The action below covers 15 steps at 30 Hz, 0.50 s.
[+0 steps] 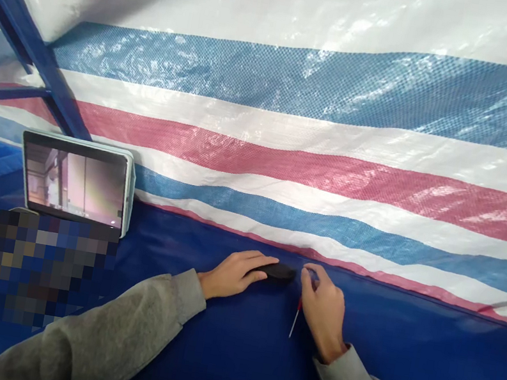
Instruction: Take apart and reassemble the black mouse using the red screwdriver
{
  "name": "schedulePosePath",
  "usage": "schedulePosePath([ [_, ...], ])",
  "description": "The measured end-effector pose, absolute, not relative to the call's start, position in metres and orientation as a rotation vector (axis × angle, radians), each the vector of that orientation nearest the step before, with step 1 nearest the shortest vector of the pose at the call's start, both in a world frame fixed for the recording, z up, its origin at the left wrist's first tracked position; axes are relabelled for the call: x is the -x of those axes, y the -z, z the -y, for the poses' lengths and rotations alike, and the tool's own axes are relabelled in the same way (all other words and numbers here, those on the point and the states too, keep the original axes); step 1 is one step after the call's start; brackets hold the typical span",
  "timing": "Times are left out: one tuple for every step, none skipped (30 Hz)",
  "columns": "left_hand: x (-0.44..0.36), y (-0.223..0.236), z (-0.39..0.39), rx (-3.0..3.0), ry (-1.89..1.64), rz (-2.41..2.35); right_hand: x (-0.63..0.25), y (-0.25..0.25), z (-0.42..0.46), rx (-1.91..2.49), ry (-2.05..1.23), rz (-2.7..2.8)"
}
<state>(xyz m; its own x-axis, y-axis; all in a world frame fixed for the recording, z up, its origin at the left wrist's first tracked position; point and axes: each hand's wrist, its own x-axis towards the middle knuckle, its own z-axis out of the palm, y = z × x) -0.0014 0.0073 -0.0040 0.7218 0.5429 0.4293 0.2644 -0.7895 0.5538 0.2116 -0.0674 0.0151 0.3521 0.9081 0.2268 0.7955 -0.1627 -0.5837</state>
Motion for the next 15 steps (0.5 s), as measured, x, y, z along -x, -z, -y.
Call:
schedulePosePath([
  [0.001,0.004,-0.009,-2.414,-0.839,-0.617,-0.211,-0.008,0.068,2.031,-0.229,1.503],
  [0.001,0.005,-0.012,-2.371,-0.855,-0.614,-0.21,-0.002,0.068,2.071,-0.207,1.526],
  [0.001,0.006,-0.014,-2.342,-0.859,-0.623,-0.209,0.002,0.068,2.1,-0.169,1.549],
  [0.0,0.007,-0.016,-2.323,-0.858,-0.645,-0.208,0.005,0.068,2.118,-0.139,1.573],
  [0.0,0.007,-0.017,-2.311,-0.855,-0.669,-0.207,0.006,0.068,2.133,-0.108,1.591],
  [0.0,0.008,-0.018,-2.306,-0.852,-0.699,-0.206,0.007,0.068,2.142,-0.079,1.608],
  [0.0,0.008,-0.019,-2.306,-0.849,-0.728,-0.205,0.008,0.068,2.146,-0.053,1.623],
  [-0.001,0.009,-0.02,-2.309,-0.845,-0.751,-0.204,0.008,0.068,2.149,-0.024,1.636],
  [-0.001,0.009,-0.02,-2.314,-0.842,-0.767,-0.204,0.009,0.069,2.148,0.004,1.648],
  [-0.001,0.01,-0.02,-2.32,-0.84,-0.771,-0.203,0.009,0.069,2.143,0.022,1.66],
  [-0.001,0.011,-0.02,-2.325,-0.842,-0.765,-0.203,0.01,0.07,2.135,0.026,1.669],
  [-0.002,0.012,-0.021,-2.331,-0.846,-0.751,-0.203,0.011,0.07,2.125,0.021,1.668],
  [-0.002,0.014,-0.021,-2.334,-0.851,-0.738,-0.203,0.012,0.07,2.11,0.015,1.657],
  [-0.002,0.015,-0.021,-2.335,-0.857,-0.73,-0.203,0.013,0.07,2.085,0.015,1.641],
  [-0.003,0.016,-0.021,-2.335,-0.861,-0.727,-0.203,0.014,0.07,2.045,0.022,1.626],
])
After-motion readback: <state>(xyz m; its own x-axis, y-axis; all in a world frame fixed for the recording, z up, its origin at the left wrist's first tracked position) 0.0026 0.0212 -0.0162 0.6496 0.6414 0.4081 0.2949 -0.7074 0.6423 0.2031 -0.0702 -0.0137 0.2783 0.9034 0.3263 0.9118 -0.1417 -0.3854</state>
